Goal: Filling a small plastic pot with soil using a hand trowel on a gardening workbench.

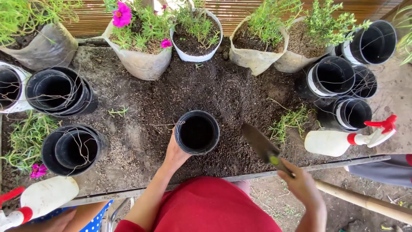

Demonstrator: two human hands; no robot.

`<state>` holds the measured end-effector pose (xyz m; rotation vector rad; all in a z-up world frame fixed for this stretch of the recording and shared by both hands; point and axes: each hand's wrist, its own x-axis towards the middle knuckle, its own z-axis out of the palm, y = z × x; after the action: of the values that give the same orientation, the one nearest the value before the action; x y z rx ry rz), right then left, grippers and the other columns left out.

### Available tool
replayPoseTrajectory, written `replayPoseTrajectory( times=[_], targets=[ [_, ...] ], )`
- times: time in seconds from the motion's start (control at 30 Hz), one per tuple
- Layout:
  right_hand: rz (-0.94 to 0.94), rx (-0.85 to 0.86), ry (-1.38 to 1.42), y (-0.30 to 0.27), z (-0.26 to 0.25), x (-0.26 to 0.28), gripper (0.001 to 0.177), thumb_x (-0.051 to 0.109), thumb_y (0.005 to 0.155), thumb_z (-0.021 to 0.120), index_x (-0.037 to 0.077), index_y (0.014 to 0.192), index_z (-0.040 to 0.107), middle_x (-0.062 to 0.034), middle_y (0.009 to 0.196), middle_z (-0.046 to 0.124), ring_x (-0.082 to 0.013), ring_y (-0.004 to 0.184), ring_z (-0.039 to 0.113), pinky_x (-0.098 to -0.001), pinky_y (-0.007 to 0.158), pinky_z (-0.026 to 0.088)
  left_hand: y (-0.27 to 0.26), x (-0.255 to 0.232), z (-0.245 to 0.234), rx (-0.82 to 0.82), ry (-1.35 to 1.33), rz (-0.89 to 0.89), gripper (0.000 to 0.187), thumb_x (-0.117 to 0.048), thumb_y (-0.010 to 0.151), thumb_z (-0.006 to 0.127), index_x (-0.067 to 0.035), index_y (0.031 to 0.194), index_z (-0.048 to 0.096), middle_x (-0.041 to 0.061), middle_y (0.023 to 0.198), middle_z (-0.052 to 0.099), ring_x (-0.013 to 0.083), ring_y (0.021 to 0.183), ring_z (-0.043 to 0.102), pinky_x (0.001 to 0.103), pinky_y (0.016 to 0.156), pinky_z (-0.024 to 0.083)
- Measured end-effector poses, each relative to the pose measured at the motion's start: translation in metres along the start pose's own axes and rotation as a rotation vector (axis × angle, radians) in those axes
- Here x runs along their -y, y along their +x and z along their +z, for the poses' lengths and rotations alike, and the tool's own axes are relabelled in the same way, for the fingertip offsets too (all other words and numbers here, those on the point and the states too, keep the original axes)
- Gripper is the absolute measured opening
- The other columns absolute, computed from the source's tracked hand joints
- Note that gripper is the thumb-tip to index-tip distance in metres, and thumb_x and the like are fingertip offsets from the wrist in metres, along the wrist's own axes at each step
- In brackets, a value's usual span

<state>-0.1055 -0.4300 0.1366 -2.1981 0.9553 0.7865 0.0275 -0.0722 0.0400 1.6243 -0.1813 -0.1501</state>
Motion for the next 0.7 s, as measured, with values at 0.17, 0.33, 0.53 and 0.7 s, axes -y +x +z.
replayPoseTrajectory(
  times=[0.17, 0.33, 0.53, 0.7],
  targets=[
    [-0.074, 0.112, 0.259, 0.036, 0.036, 0.025, 0.055, 0.014, 0.1, 0.062, 0.021, 0.153, 0.053, -0.0074, 0.074, 0.066, -0.013, 0.051, 0.047, -0.0235, 0.045, 0.032, 0.0, 0.012, -0.006, 0.022, 0.175, 0.059, 0.088, -0.036, 0.072, 0.089, -0.007, 0.143, 0.045, 0.016, 0.139, 0.053, 0.03, 0.131, 0.052, 0.045, 0.114, 0.042],
    [-0.388, 0.163, 0.717, 0.078, 0.065, 0.04, 0.046, 0.01, 0.096, 0.064, -0.001, 0.141, 0.06, -0.0251, 0.076, 0.068, -0.0223, 0.044, 0.057, -0.0343, 0.038, 0.048, 0.005, 0.018, -0.012, 0.025, 0.249, 0.109, 0.097, -0.035, 0.068, 0.092, -0.004, 0.145, 0.041, 0.019, 0.141, 0.051, 0.0322, 0.131, 0.052, 0.046, 0.113, 0.043],
    [-0.37, 0.139, 0.679, 0.074, 0.045, 0.018, 0.051, 0.012, 0.094, 0.067, 0.0, 0.142, 0.059, -0.0301, 0.079, 0.069, -0.0259, 0.045, 0.058, -0.0368, 0.037, 0.049, 0.006, 0.021, -0.009, 0.004, 0.302, 0.143, 0.105, -0.034, 0.064, 0.096, -0.002, 0.147, 0.038, 0.021, 0.143, 0.05, 0.0344, 0.132, 0.052, 0.047, 0.112, 0.044],
    [-0.31, 0.124, 0.432, 0.045, -0.005, 0.019, 0.053, 0.008, 0.096, 0.063, 0.005, 0.148, 0.056, -0.023, 0.081, 0.072, -0.0213, 0.048, 0.055, -0.0313, 0.041, 0.044, 0.008, 0.02, 0.001, 0.002, 0.326, 0.165, 0.112, -0.034, 0.061, 0.098, -0.001, 0.148, 0.035, 0.023, 0.144, 0.048, 0.0361, 0.133, 0.051, 0.048, 0.112, 0.045]
  ],
)
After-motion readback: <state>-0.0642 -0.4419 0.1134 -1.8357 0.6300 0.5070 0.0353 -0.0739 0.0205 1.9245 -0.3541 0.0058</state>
